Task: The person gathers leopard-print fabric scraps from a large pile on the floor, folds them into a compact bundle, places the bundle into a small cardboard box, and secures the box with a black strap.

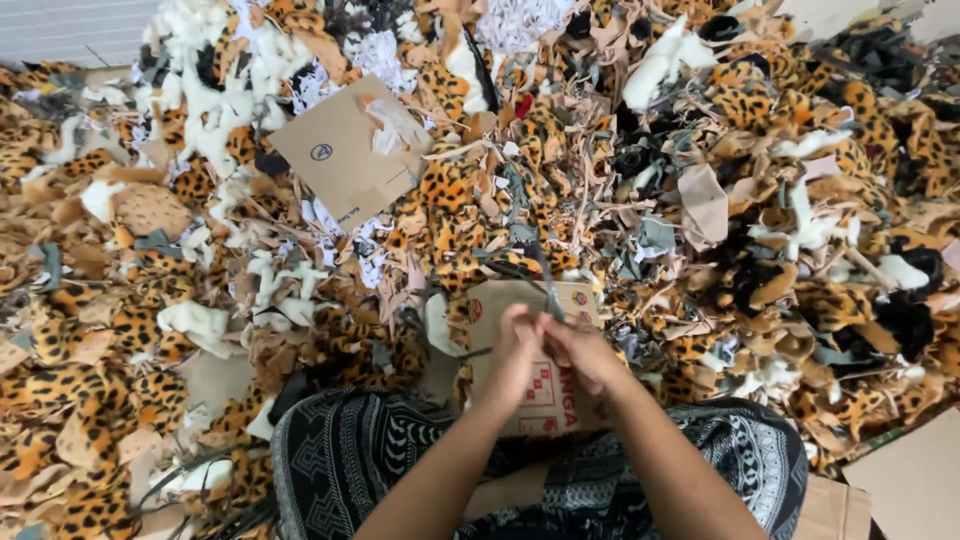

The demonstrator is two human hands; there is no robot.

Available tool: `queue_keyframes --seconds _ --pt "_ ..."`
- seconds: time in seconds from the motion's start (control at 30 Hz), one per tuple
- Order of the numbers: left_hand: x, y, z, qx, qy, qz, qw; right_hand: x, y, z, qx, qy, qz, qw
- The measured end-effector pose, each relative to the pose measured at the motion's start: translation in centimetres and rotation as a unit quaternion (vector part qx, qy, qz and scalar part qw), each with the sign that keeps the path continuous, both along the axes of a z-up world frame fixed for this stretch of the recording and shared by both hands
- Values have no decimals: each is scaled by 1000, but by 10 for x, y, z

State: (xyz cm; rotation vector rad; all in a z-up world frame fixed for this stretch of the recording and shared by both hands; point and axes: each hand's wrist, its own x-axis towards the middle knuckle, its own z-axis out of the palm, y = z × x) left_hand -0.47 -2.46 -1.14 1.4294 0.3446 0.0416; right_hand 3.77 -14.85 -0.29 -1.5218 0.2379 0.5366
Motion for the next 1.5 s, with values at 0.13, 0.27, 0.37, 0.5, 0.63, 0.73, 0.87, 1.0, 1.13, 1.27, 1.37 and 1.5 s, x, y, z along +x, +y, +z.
queue_keyframes --seconds 0.13,0.27,0.37,0.5,0.63,0.73,0.87,1.0,1.13,1.27,1.37,1.5 --pt "-26 -3 1 278 -87 -80 953 2 0 33 -7 7 41 999" --pt "-11 0 6 292 -98 -79 948 9 0 71 -103 -16 36 994" --pt "-7 2 -8 280 -95 -121 947 9 -3 75 -65 14 28 997" --pt "-16 8 28 276 -77 -166 944 13 0 56 -41 28 4 999" --pt "-15 4 22 277 -68 -165 944 16 -2 37 -35 27 -5 999" --pt "-9 2 -1 345 -89 -79 931 18 -4 55 -58 3 40 998" --pt "-13 15 15 210 -62 -61 974 9 -26 123 -145 -105 185 966" --pt "-8 17 10 184 -26 -85 979 -4 -27 86 -115 -61 158 979" --pt "-3 15 -3 206 -53 -69 975 -8 -2 32 -268 -122 56 954" --pt "-12 21 18 23 -25 -9 999 -6 -5 25 19 -35 -30 999" --pt "-1 15 -14 -166 -17 32 986 0 -11 10 274 28 -133 952" --pt "9 13 -18 -295 -24 95 950 20 -8 2 198 66 -135 969"
